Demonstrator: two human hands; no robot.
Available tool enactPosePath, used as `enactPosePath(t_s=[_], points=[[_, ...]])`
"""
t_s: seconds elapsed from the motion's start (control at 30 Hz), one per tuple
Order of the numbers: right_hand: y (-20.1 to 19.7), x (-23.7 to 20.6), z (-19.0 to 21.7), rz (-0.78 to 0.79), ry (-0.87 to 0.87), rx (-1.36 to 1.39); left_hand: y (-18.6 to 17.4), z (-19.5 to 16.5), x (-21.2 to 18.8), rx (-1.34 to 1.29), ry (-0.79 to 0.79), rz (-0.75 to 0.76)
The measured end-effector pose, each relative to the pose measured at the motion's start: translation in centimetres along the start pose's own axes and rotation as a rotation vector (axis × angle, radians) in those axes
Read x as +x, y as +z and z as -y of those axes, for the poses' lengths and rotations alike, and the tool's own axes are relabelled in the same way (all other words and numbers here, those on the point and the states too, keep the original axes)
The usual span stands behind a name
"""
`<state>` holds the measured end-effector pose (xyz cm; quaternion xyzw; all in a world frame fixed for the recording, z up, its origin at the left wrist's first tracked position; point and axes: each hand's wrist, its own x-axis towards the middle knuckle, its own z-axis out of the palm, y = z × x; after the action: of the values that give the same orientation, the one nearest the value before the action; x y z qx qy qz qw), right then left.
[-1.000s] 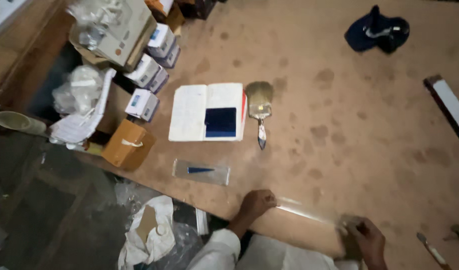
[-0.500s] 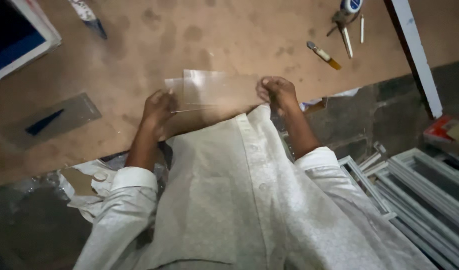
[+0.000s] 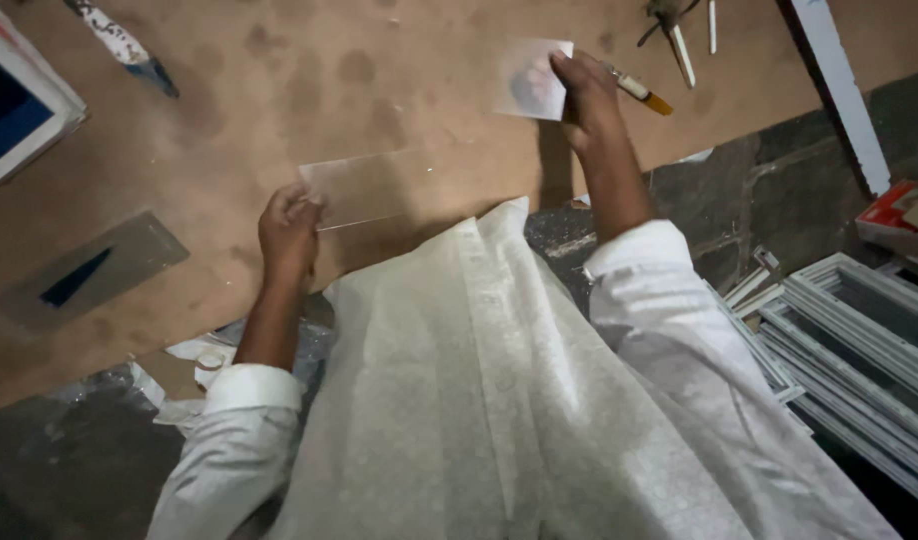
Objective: The person measures a long white strip with a tape measure and marks it with a pencil. They then brush liquid along the strip, position a clear plastic sheet over it, and measure and mark the sheet with a ruler and pencil.
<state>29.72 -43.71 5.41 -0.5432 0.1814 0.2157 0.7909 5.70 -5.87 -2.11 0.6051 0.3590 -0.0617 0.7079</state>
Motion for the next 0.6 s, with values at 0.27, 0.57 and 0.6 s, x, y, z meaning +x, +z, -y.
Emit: enactPosePath(t_s=[0.27,0.57,0.6], points=[[2.4,3.4,1.4,-0.099,-0.027,-0.348,0.1,-2.2,-1.2,0.057,-0.166,0.005],[1.2,1.7,-1.5,-0.256,-0.673,-0.634,1.1,0.0,0.7,0.114,0.115,0.09],[0.8,1.0,-2.3,-0.296,-0.565,-0.574,1.4,0.1,0.9,0.111,0.103,0.097]])
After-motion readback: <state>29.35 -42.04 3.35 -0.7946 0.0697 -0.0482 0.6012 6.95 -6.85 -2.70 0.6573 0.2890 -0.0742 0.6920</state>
